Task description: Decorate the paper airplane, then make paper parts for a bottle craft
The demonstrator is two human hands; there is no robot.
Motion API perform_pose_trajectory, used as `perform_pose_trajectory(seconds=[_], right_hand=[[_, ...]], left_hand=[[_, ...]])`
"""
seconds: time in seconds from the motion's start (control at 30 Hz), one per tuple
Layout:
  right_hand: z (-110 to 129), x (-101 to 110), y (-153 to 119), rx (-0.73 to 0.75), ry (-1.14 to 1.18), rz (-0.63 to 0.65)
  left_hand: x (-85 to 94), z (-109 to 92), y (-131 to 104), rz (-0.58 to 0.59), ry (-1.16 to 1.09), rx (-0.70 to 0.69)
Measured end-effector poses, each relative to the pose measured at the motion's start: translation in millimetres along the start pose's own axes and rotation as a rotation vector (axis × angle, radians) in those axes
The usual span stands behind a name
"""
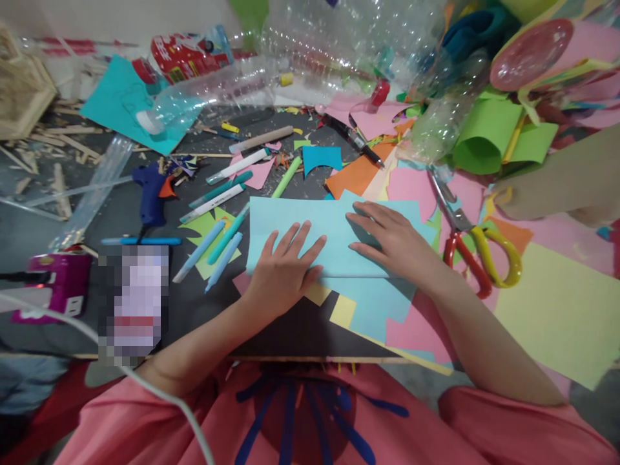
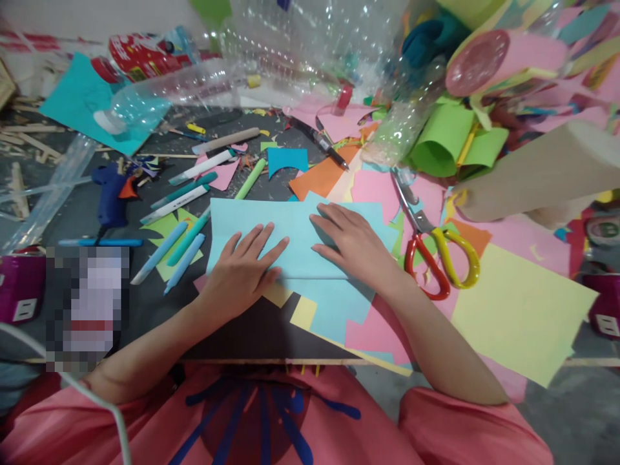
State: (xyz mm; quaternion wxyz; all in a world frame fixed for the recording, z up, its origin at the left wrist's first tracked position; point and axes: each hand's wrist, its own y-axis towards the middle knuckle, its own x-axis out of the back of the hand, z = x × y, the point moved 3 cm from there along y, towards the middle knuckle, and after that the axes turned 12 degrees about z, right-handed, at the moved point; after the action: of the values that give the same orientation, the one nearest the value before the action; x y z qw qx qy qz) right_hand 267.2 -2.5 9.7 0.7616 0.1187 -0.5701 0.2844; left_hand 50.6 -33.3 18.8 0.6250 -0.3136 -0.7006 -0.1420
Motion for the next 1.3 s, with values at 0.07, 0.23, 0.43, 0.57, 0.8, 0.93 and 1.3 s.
perform_pose_trajectory(seconds=[0.07,0.23,0.43,0.57,0.8,0.93,1.3], right_hand=[[-0.8,0.0,-0.8,0.000,0.014,-0.010],[-1.5,-0.5,-0.3,-0.015,0.024,-0.025],[-2.5,-0.2,1.0,-0.026,0.035,-0.019],[-2.7,1.7,2.7,-0.035,0.036,-0.028],[-3.1,1.5,4.0,-0.036,0.035,-0.036],[-4.0,0.8,4.5,-0.027,0.037,-0.067],[-5.0,0.6,5.1,-0.034,0.034,-0.082]], left_hand=[[0.5,-0.9,-0.7,0.010,-0.020,0.008],[-1.5,0.5,0.3,0.038,-0.059,0.008],[-5.4,3.2,1.7,0.029,-0.080,-0.005],[-6.0,4.3,2.9,0.027,-0.074,0.004],[-7.5,5.3,3.3,0.028,-0.057,0.001],[-8.9,5.9,3.4,0.028,-0.047,0.004],[-9.1,5.0,3.9,0.004,-0.004,0.006]])
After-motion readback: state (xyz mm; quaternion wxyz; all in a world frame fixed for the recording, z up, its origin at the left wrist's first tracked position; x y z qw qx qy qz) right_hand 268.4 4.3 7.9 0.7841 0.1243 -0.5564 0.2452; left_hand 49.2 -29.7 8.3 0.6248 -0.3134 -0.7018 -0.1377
